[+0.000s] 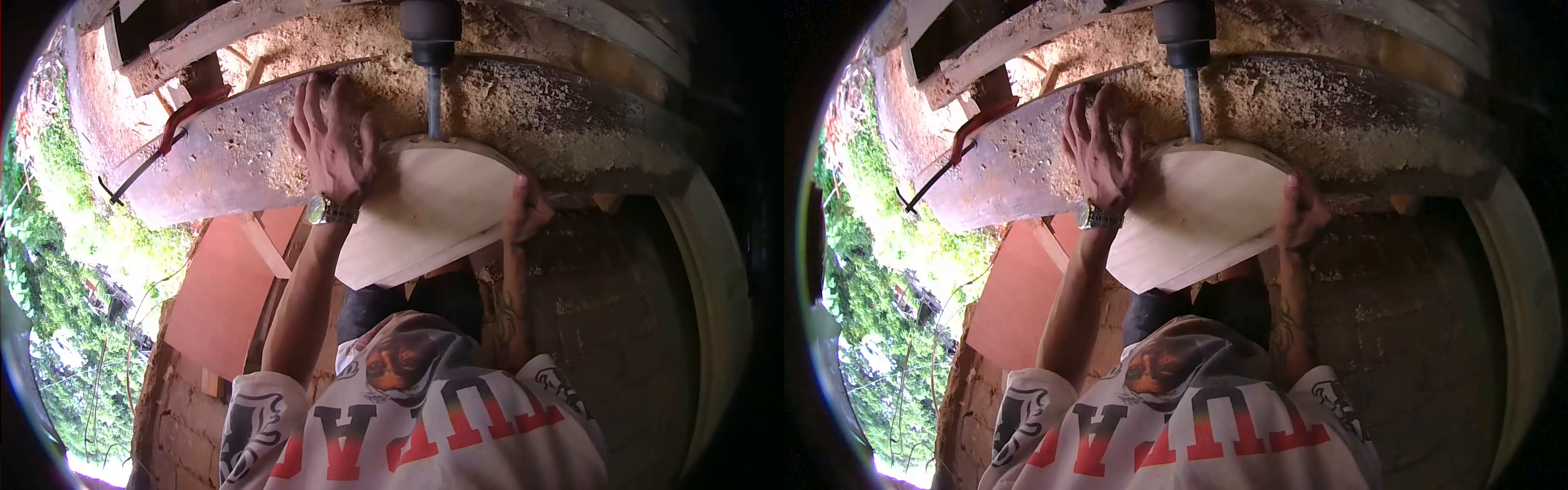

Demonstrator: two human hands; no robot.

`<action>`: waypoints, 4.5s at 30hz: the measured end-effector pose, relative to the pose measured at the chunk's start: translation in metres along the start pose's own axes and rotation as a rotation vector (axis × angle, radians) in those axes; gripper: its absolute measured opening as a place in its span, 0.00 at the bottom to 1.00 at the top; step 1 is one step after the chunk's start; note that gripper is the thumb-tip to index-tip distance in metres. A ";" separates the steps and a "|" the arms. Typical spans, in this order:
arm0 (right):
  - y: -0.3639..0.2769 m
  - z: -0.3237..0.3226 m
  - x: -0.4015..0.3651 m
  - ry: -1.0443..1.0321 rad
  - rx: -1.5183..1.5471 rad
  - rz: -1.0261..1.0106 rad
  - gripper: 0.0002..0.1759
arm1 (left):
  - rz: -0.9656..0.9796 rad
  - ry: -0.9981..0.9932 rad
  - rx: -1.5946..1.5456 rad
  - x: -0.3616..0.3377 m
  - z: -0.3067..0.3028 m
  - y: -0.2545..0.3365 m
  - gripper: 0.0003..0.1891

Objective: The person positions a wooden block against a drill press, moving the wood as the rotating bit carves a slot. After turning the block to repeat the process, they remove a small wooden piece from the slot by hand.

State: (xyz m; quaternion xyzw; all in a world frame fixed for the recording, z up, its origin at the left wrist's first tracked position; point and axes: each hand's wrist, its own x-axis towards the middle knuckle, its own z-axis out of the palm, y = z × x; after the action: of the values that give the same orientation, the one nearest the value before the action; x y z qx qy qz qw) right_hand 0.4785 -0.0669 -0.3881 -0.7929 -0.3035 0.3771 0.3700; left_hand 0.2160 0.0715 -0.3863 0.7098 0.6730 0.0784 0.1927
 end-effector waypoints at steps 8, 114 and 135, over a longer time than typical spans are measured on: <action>0.004 -0.005 0.006 -0.017 0.014 -0.094 0.23 | 0.013 0.017 -0.015 0.001 0.002 0.002 0.32; -0.003 -0.002 0.020 0.086 -0.125 -0.115 0.28 | 0.114 0.003 -0.075 0.006 -0.002 -0.019 0.31; -0.008 0.002 0.031 0.083 -0.125 -0.152 0.27 | 0.079 -0.090 -0.016 0.023 -0.009 -0.008 0.33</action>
State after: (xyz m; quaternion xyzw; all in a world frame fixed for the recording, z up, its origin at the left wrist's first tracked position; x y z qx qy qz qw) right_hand 0.4920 -0.0379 -0.3938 -0.8040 -0.3702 0.2951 0.3597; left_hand 0.2071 0.0958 -0.3840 0.7370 0.6345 0.0595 0.2253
